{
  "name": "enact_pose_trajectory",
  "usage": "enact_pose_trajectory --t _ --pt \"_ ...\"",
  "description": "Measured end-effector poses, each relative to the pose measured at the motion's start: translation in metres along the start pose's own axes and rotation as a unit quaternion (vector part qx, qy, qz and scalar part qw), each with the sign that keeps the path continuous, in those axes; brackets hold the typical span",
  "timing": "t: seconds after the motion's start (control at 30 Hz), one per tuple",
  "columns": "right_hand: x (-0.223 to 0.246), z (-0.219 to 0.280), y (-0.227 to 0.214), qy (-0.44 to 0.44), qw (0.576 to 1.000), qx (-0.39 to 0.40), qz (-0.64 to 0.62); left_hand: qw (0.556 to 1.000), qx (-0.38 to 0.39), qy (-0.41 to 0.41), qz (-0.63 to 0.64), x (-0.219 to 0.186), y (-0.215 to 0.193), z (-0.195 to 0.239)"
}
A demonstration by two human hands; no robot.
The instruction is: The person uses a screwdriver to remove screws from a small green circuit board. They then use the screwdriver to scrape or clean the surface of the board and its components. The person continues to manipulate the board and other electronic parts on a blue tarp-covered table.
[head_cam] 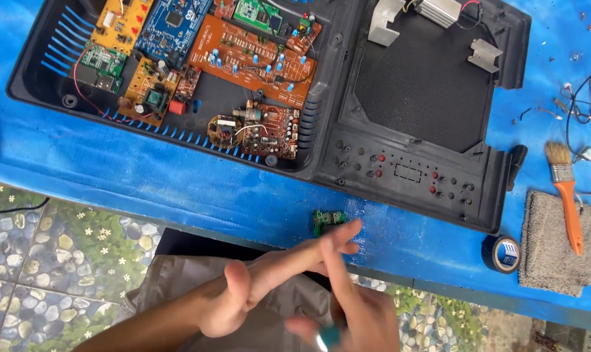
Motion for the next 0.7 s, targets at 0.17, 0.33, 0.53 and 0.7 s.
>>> enact_pose_trajectory --t 0.17,0.33,0.53,0.7 --pt "-0.005 -0.014 -0.026 0.067 0.977 -0.194 0.055 0.999 -0.003 -0.033 0.035 0.001 -0.002 -0.002" --pt "0.007 -0.013 -0.028 0.153 0.978 -0.035 0.136 0.991 -0.006 -0.048 0.128 0.005 -0.003 -0.003" --pt "0.009 0.006 -0.047 0.095 0.939 -0.319 -0.087 0.970 0.003 -0.051 0.236 0.006 -0.004 0.002" --pt "-0.003 0.002 -0.047 0.058 0.924 -0.321 -0.200 0.968 0.057 -0.058 0.236 0.005 -0.004 0.000"
Point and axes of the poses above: each hand's wrist, its own z-axis away from the middle knuckle, its own y-axis out of the palm, x = y × z, the point moved 2 cm from there along -z, towards the middle knuckle, and after that the axes turned 1 degree about z, right-handed, at the moved point
